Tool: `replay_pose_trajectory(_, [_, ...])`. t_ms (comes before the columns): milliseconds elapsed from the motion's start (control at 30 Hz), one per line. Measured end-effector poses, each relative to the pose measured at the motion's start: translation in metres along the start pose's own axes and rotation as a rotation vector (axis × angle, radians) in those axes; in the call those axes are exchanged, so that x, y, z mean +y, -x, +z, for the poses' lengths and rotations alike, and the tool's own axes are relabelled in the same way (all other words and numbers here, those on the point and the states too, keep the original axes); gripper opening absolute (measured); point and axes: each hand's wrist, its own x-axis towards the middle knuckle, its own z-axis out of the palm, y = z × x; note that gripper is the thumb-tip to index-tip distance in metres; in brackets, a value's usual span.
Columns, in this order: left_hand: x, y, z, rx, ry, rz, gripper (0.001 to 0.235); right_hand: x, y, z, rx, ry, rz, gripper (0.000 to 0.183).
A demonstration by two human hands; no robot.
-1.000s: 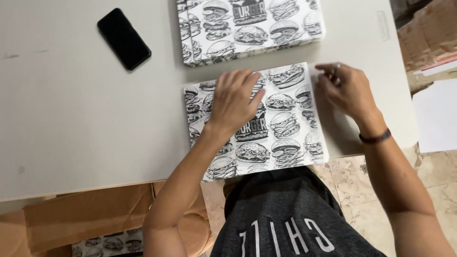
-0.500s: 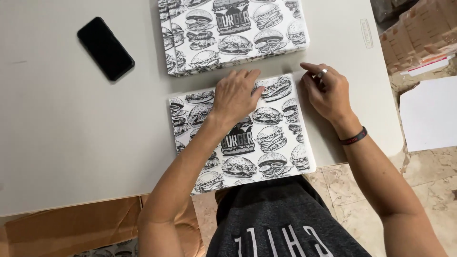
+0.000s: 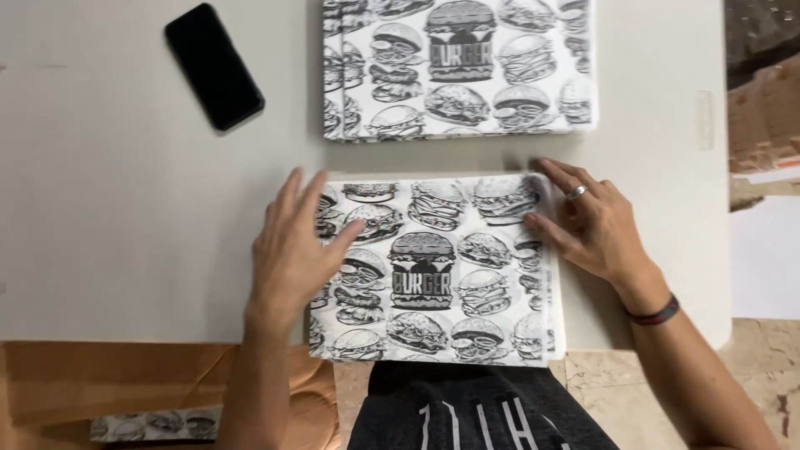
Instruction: Folding printed paper sheets into smaller squares and stacking them on a table.
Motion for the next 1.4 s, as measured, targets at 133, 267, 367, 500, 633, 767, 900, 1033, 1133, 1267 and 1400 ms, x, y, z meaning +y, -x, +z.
replay_pose_trajectory(133, [-0.018, 0.017, -0.003, -0.194, 0.196, -0.412, 0.087, -0.006, -0.020, -0.007, -0.152, -0.057, -0.002, 0.054])
replay_pose_trajectory(267, [-0.024, 0.025, 0.036, -0.143, 0.147, -0.335, 0.076, -0.005, -0.026, -0.010, -0.175, -0.180, -0.037, 0.042])
replay_pose_trajectory(367, [-0.029, 0.023, 0.041, -0.097, 0.135, -0.252, 0.075, -0.006, -0.025, -0.011, -0.173, -0.207, -0.056, 0.040])
replay_pose_trajectory(500, [-0.002, 0.009, 0.023, -0.132, -0.014, -0.328, 0.097, -0.005, -0.018, -0.019, -0.118, -0.170, -0.091, 0.052])
replay_pose_trajectory(633, [0.035, -0.023, 0.043, 0.060, 0.072, 0.118, 0.061, 0.002, -0.001, -0.026, 0.055, -0.245, 0.019, 0.042])
replay_pose_trajectory(767, [0.051, -0.055, 0.085, -0.017, -0.043, 0.391, 0.071, 0.009, 0.011, -0.015, 0.129, -0.262, 0.009, 0.043])
replay_pose_trajectory(900, [0.061, -0.057, 0.100, -0.207, 0.001, 0.280, 0.080, -0.001, 0.012, -0.016, 0.151, -0.228, 0.014, 0.040])
replay_pose_trajectory(1033, [0.067, -0.050, 0.103, -0.211, 0.013, 0.280, 0.069, -0.001, 0.012, -0.013, 0.130, -0.179, -0.017, 0.039])
replay_pose_trajectory(1133, [0.079, -0.042, 0.092, -0.193, 0.052, 0.272, 0.065, -0.002, 0.019, -0.008, 0.093, -0.201, 0.006, 0.040])
replay_pose_trajectory(1267, [0.085, -0.061, 0.129, 0.121, -0.008, 0.395, 0.038, 0.009, 0.019, -0.006, 0.170, -0.195, -0.038, 0.040])
replay_pose_trajectory(1400, [0.089, -0.079, 0.165, 0.164, 0.095, 0.452, 0.029, 0.006, 0.016, -0.006, 0.167, -0.225, 0.002, 0.040])
